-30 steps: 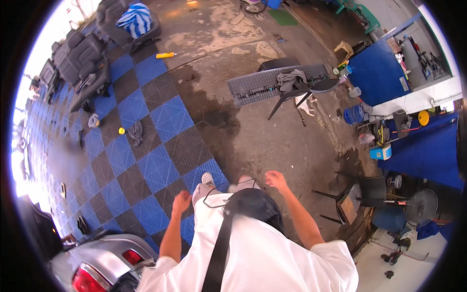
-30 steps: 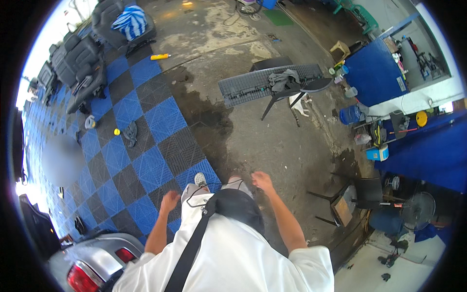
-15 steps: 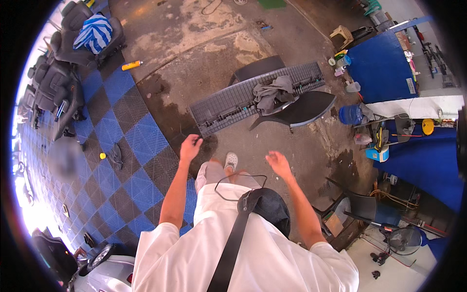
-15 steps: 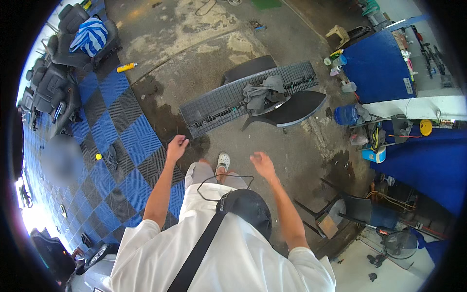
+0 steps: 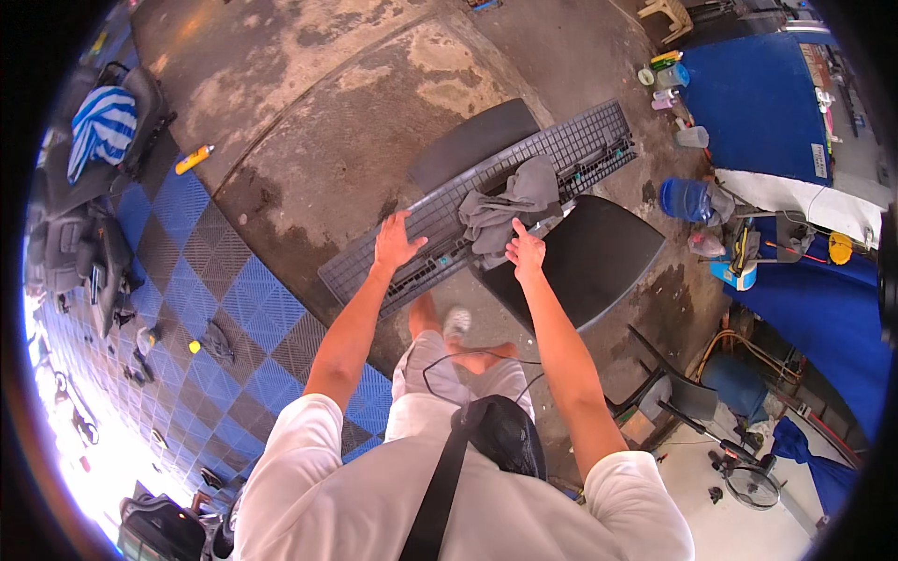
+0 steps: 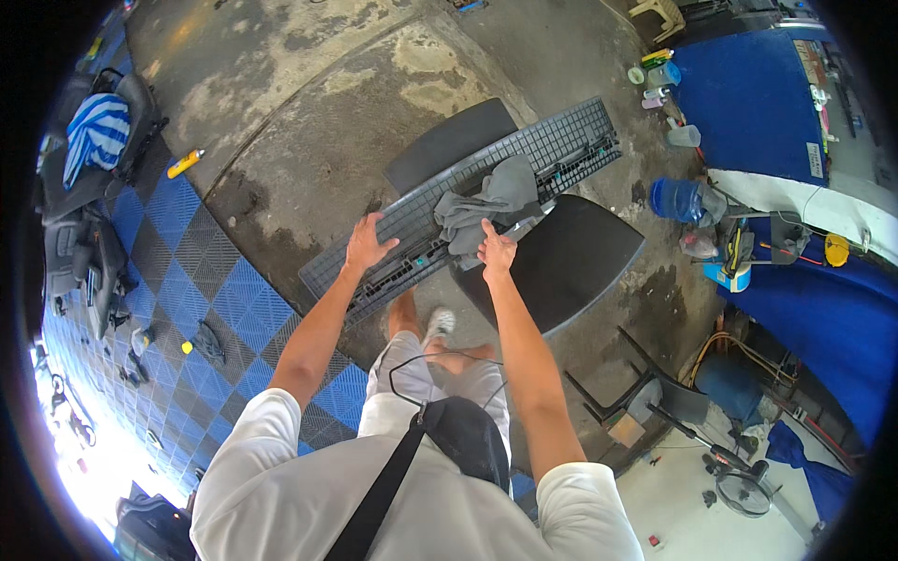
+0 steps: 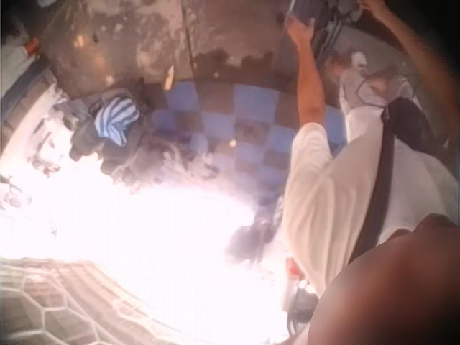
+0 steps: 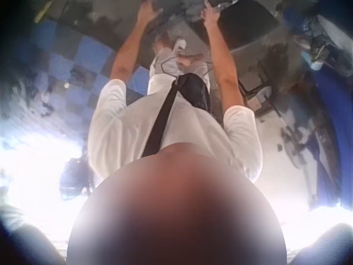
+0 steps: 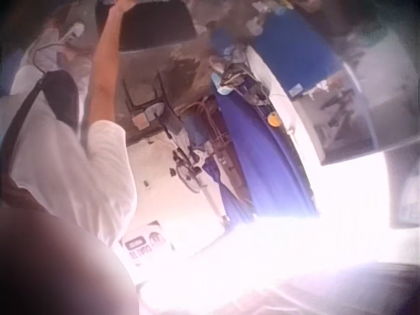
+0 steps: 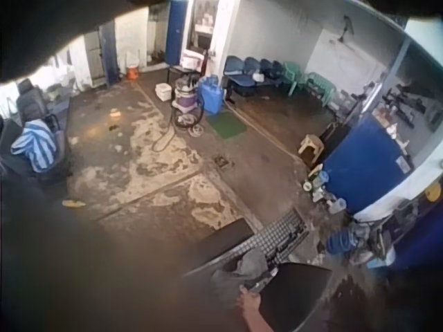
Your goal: The person installs a large grey plastic trim panel into the rear cargo area of a silver SUV. They align the panel with mounting points and press it into place while another person assists from inside the vehicle.
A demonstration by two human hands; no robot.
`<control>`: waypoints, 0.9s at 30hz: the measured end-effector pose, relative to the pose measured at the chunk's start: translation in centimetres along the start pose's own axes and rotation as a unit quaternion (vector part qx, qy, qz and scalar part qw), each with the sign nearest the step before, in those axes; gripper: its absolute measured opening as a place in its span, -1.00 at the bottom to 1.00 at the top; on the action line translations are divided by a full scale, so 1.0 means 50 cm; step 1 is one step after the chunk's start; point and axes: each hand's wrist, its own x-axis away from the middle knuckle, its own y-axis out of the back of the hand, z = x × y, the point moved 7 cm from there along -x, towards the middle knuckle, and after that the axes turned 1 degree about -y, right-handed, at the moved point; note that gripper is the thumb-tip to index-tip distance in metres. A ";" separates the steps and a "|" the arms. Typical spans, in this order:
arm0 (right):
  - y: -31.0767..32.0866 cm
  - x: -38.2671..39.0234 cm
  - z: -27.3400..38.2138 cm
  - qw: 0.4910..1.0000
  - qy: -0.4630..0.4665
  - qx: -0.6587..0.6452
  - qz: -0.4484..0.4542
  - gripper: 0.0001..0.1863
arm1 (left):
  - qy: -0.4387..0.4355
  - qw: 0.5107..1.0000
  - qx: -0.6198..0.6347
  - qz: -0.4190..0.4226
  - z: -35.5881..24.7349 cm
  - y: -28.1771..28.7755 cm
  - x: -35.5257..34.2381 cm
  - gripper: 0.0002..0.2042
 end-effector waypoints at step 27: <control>0.044 -0.224 -0.038 0.928 0.196 0.196 -0.248 -0.42 | 0.035 0.983 -0.082 0.163 0.043 -0.143 -0.184 -0.30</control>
